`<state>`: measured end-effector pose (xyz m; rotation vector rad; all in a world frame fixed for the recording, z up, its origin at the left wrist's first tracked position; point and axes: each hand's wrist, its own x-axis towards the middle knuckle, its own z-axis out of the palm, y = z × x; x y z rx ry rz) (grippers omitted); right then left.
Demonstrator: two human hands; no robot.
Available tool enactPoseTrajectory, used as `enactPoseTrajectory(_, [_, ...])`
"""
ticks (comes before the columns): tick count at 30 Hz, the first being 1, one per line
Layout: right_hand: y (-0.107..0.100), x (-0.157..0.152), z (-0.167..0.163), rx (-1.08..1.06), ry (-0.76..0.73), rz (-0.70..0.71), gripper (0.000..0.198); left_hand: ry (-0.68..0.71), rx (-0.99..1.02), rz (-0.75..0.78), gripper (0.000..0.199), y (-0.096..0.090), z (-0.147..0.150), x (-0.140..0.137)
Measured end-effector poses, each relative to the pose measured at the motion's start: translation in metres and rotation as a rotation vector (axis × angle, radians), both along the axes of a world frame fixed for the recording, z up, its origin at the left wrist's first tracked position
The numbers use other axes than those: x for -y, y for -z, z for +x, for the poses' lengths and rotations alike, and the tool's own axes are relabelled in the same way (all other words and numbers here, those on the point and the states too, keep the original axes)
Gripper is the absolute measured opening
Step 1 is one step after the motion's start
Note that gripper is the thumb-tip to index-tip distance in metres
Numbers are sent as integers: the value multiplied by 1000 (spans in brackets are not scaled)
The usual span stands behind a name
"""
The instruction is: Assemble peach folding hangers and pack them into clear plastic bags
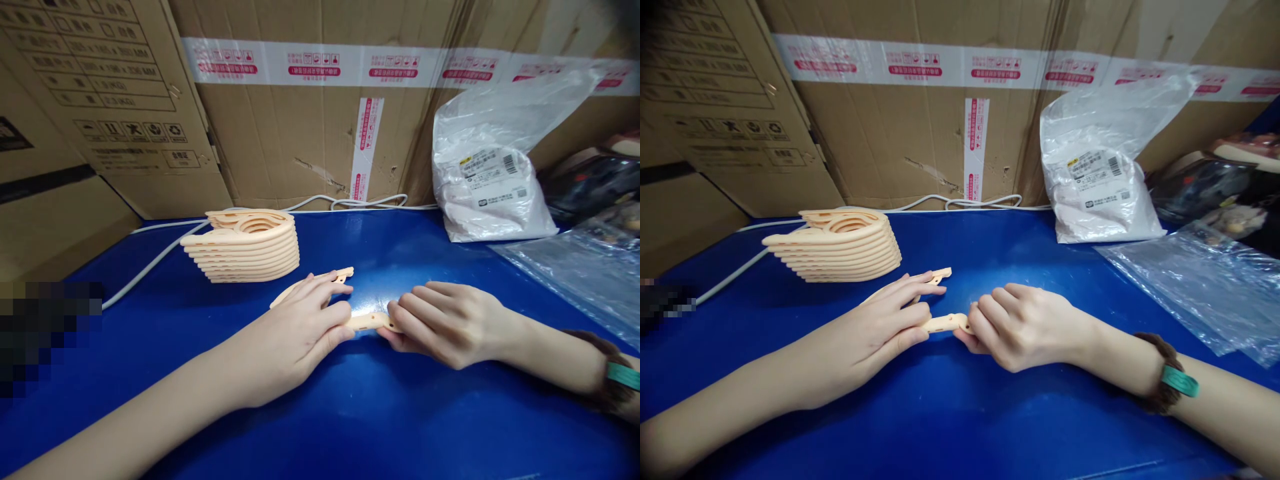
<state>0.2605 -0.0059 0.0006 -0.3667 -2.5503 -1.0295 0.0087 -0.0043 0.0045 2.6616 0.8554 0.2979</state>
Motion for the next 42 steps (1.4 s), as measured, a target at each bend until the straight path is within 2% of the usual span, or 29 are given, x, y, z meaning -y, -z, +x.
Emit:
enactPoseTrajectory(6, [0,1,-1,-26,9,-18,27,0,-2,1,33,-1,0,3])
enactPoseTrajectory(16, [0,1,-4,-66,71,-134,39,-12,-34,25,34,-1,1,2])
enactPoseTrajectory(26, [2,2,-5,-56,73,-215,39,-9,-10,21,30,-1,2,4])
enactPoseTrajectory(42, [-2,4,-1,-38,63,-121,35,-12,-47,8,34,0,2,4])
